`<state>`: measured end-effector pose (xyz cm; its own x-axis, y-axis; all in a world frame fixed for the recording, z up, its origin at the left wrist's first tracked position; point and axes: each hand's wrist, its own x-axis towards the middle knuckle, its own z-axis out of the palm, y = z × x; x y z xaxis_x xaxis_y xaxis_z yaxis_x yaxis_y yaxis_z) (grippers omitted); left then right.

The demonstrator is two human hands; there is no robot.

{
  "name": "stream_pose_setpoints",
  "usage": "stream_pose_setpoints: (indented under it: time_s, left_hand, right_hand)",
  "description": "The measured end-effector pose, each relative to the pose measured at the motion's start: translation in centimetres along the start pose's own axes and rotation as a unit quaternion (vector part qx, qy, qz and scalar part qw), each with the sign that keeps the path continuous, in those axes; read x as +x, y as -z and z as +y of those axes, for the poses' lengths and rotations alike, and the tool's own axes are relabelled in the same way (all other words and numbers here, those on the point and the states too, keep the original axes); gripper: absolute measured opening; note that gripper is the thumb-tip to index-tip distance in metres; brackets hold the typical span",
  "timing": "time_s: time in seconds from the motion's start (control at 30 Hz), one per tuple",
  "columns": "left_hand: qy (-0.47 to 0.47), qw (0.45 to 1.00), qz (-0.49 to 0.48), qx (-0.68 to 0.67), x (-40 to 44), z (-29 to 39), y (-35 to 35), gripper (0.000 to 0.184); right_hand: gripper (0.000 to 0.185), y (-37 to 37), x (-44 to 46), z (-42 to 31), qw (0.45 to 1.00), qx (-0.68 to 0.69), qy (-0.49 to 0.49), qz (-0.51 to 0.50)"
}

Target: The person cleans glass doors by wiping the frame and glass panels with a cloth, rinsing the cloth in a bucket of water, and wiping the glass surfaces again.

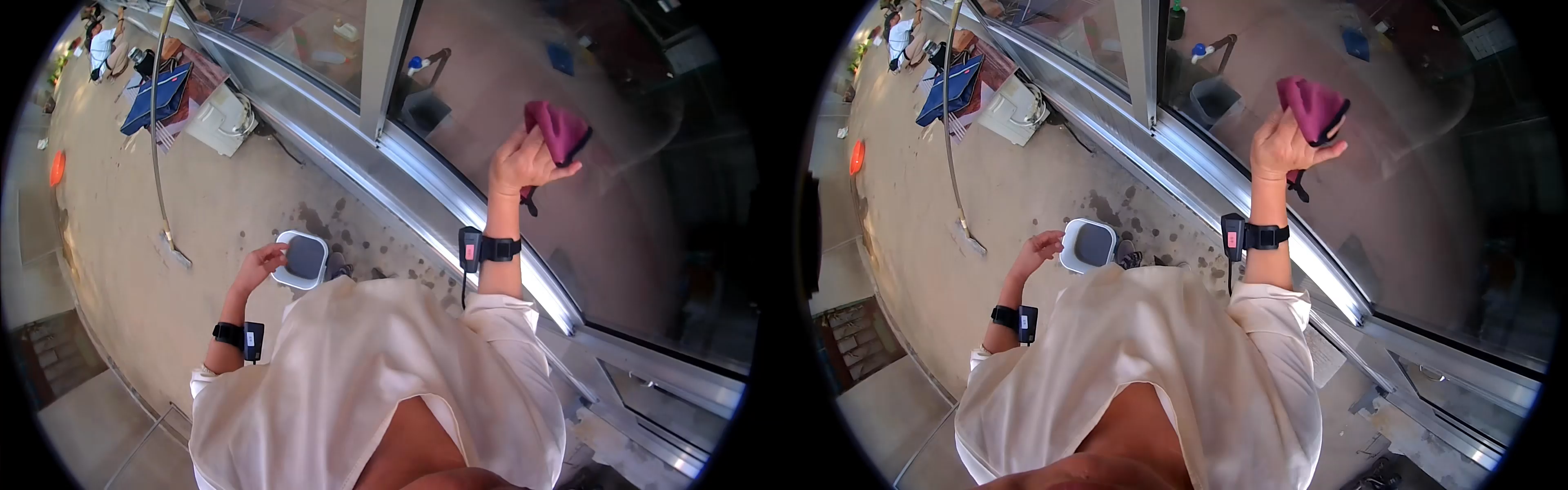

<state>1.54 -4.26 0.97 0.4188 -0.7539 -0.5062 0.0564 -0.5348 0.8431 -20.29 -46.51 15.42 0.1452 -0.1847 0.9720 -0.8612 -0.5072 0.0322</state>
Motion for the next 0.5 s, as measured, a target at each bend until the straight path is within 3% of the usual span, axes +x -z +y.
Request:
stream_pose_setpoints:
  time_s: [0.17,0.27,0.33,0.5]
  left_hand:
    - [-0.009,0.999,0.050,-0.014,-2.9,-2.0,2.3,0.030]
    - [0.015,0.993,0.100,-0.054,-5.6,-3.8,3.3,0.031]
    - [0.038,0.990,0.124,-0.061,-8.0,-5.0,3.5,0.032]
    - [0.063,0.989,0.129,-0.044,-9.0,-4.1,1.7,0.031]
  right_hand:
    - [0.034,-4.9,-3.5,-9.7,0.940,0.115,0.269,-0.176]
    - [0.036,-6.6,-7.7,-9.0,0.921,0.135,0.283,-0.231]
    - [0.038,-5.1,-9.3,-7.4,0.849,0.146,0.398,-0.314]
    - [0.040,-1.8,-11.8,-1.1,0.804,0.191,0.395,-0.401]
